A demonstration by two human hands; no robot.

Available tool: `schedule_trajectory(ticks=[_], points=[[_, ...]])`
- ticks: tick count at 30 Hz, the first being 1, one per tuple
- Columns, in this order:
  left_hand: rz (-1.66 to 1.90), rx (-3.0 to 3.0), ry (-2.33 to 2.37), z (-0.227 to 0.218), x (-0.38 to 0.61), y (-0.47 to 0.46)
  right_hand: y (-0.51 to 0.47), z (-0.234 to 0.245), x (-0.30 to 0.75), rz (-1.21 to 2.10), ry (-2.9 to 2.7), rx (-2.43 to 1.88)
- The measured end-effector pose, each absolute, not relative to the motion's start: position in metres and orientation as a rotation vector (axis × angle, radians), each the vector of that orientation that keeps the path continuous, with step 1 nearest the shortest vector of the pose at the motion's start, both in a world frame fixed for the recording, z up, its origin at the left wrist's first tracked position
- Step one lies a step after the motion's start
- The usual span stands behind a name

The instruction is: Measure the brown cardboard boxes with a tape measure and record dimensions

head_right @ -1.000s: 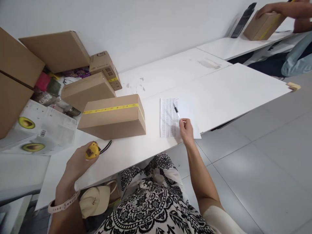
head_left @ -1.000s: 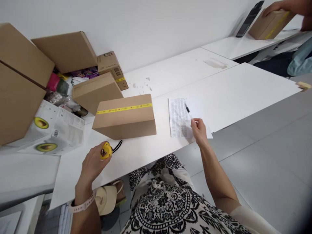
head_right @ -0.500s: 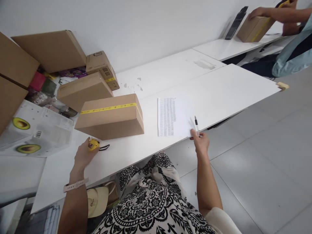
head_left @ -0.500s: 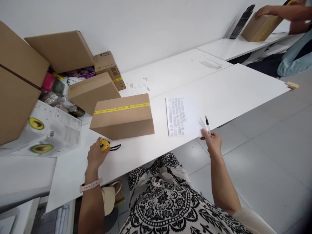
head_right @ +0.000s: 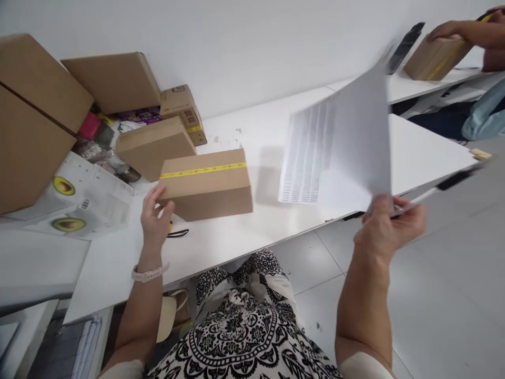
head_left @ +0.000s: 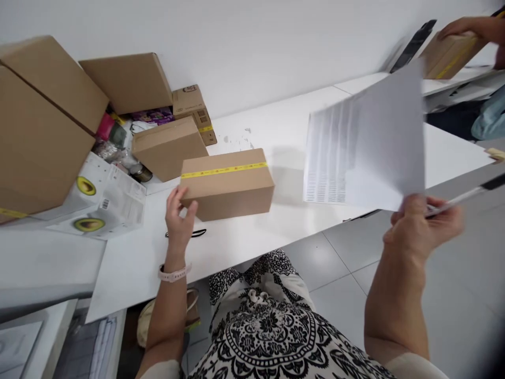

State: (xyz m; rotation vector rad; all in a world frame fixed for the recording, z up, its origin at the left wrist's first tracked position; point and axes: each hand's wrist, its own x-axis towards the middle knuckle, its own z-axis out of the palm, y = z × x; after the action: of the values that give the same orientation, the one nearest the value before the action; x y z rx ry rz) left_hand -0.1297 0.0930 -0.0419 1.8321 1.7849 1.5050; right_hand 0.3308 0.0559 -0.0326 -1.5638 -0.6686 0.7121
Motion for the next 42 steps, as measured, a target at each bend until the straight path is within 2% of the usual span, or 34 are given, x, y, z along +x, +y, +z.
schedule_trajectory(ticks=[9,18,25,31,33,36,39,42], points=[[1.522,2.081,1.92,-0.037,-0.07,0.064,0.092,0.016,0.255,0.836,-0.644,-1.205],[1.593,2.164,1.88,-0.04,-0.063,0.053,0.09,-0.008,0.203,1.04,-0.517,-1.17],[1.654,2.046,1.745,-0.039,-0.064,0.059,0.092,-0.013,0.191,0.994,-0.536,-1.18],[1.862,1.988,1.486,0.006,-0.078,0.062,0.102,-0.019,0.18,0.83,-0.597,-1.212],[1.647,2.226,1.371,0.029,-0.075,0.069,0.104,-0.023,0.177,0.78,-0.631,-1.244],[1.065,2.554,1.222,0.051,-0.063,0.089,0.103,-0.026,0.182,0.737,-0.741,-1.289],[0.527,2.643,1.183,0.052,-0.051,0.112,0.098,-0.023,0.199,0.699,-0.795,-1.296],[0.271,2.647,1.151,0.042,-0.047,0.123,0.091,-0.006,0.224,0.682,-0.788,-1.22]])
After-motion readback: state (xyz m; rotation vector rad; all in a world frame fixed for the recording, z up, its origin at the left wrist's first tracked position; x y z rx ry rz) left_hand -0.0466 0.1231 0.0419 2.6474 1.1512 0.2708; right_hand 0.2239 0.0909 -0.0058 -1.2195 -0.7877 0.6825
